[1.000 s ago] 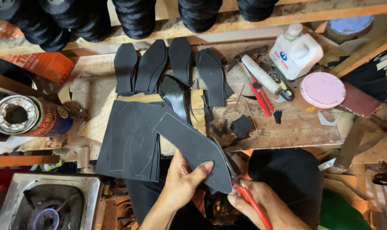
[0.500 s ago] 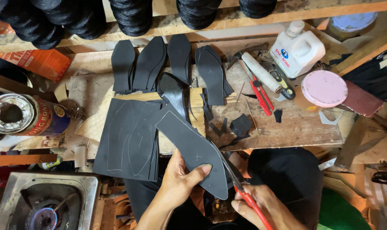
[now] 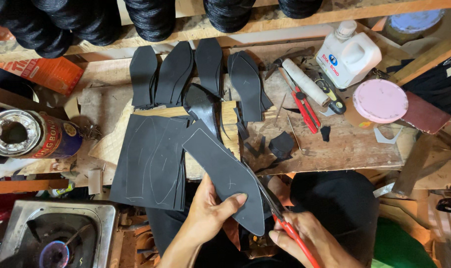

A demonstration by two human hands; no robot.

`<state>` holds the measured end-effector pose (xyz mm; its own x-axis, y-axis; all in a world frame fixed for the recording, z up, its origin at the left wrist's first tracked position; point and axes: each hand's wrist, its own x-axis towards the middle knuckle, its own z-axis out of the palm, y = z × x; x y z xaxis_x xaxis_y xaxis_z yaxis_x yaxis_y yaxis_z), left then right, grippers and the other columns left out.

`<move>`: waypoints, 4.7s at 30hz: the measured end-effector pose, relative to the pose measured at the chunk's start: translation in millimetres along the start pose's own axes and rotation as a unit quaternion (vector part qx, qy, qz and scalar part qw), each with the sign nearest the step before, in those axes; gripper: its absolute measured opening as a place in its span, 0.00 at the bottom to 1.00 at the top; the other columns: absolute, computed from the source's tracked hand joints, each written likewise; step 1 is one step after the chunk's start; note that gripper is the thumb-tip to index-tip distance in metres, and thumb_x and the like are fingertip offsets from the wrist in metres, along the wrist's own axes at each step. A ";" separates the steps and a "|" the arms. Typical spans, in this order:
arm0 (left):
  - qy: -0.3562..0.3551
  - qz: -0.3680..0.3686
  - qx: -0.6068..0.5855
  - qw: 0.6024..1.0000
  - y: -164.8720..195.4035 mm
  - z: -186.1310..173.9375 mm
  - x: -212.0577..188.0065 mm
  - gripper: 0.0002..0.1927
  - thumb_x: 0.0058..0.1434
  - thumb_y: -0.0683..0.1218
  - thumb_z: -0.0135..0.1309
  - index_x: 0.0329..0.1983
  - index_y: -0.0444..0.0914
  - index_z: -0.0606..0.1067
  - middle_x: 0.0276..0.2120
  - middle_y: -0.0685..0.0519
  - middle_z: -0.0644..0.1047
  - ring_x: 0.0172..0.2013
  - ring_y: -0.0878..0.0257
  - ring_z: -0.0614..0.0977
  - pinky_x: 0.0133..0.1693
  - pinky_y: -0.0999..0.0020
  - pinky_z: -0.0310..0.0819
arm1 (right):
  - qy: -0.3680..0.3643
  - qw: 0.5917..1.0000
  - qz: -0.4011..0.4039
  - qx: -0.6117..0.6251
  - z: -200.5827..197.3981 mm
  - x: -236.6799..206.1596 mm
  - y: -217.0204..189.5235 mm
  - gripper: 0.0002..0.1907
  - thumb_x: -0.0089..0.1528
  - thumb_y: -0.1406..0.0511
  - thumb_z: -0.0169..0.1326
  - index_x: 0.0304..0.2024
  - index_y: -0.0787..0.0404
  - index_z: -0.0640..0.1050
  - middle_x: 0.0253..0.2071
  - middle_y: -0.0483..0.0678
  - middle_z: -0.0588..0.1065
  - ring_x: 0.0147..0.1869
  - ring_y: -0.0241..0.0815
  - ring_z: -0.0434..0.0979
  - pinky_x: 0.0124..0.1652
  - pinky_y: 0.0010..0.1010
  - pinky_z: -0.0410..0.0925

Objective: The person uses red-handled scissors to cut black rubber shoe insoles along pre-drawn outlines. They handle multiple insoles one at a time, cutting them to shape and stacking the finished pieces on the workbench.

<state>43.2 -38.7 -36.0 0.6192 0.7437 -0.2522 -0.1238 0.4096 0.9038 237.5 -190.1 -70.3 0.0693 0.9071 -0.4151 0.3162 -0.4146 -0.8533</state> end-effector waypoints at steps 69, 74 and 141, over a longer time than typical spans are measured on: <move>0.010 0.061 -0.080 0.995 3.5 3.7 4.9 0.30 0.60 0.31 0.52 0.66 0.37 0.63 0.49 0.49 0.77 0.49 0.64 0.79 0.51 0.66 0.77 | -0.059 0.996 -0.050 0.052 -6.8 12.5 -44.9 0.10 0.59 0.62 0.55 0.33 0.63 0.78 0.25 0.51 0.80 0.29 0.47 0.81 0.35 0.34 0.73; 0.005 0.054 -0.103 0.993 5.8 4.1 4.6 0.31 0.60 0.31 0.53 0.66 0.38 0.63 0.48 0.49 0.77 0.47 0.63 0.79 0.49 0.66 0.77 | 0.002 0.993 -0.119 0.012 -1.6 12.7 -33.4 0.08 0.58 0.64 0.56 0.32 0.65 0.77 0.25 0.49 0.77 0.27 0.40 0.78 0.31 0.33 0.71; -0.106 -0.080 0.224 0.965 47.6 -24.8 30.4 0.14 0.64 0.43 0.57 0.50 0.32 0.79 0.34 0.57 0.81 0.34 0.72 0.78 0.38 0.74 0.75 | -0.081 0.982 -0.102 -0.139 -45.6 30.5 -47.0 0.12 0.57 0.59 0.58 0.32 0.62 0.77 0.24 0.47 0.78 0.29 0.43 0.81 0.35 0.34 0.72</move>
<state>36.9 16.6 -9.2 0.7538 0.5447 -0.3677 0.3054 0.2051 0.9299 267.9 -139.8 -28.5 -0.1665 0.9366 -0.3084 0.5560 -0.1692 -0.8138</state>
